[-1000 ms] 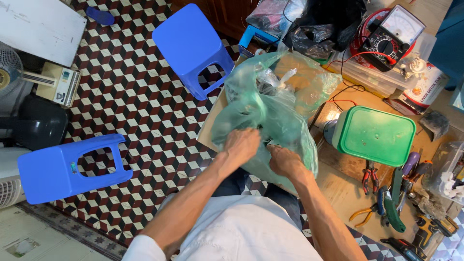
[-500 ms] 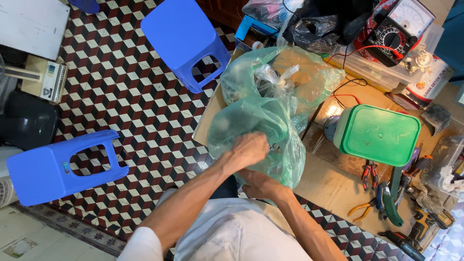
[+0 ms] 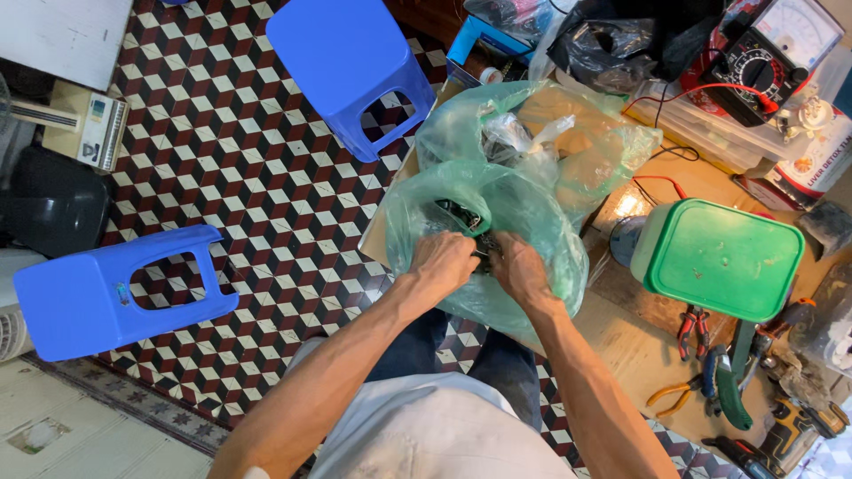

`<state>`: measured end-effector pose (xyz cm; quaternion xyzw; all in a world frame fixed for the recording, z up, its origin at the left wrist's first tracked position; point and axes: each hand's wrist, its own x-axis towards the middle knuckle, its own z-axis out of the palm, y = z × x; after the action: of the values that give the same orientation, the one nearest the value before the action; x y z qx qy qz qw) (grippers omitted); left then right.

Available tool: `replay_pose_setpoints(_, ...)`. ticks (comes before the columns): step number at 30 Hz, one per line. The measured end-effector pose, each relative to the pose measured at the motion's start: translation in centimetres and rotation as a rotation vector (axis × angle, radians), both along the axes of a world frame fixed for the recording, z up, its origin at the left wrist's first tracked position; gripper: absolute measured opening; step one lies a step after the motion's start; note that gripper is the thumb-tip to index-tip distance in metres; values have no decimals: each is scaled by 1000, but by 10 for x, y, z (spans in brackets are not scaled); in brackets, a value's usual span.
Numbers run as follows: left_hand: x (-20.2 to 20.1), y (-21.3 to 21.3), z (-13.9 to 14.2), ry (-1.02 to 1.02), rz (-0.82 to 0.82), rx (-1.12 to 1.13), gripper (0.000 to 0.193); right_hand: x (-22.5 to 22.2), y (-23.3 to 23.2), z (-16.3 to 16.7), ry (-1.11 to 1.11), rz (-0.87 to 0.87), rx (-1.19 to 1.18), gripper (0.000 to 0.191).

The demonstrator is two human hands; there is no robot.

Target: The person opens a plastic bag and removes small electronic components, including fan capacitors and circuit boards, placing them into a green container. They then handle a white pedestal fan, rotating it to inspect the front grille.

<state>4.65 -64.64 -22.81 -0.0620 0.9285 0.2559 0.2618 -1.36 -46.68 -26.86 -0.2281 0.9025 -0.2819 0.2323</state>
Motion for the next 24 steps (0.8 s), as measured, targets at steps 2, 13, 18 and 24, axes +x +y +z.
replay_pose_setpoints(2,-10,0,-6,93,109,126,37,-6,-8,-16,187,19,-43,44)
replay_pose_setpoints(13,-14,-35,-23,298,203,-56,14,-21,-4,8,-131,-98,175,36)
replay_pose_setpoints(18,16,13,-6,70,17,168,13,-13,19,67,-771,-758,-543,43)
replay_pose_setpoints(24,-19,35,-48,514,-112,95,35,17,37,89,-1166,-860,-1247,44)
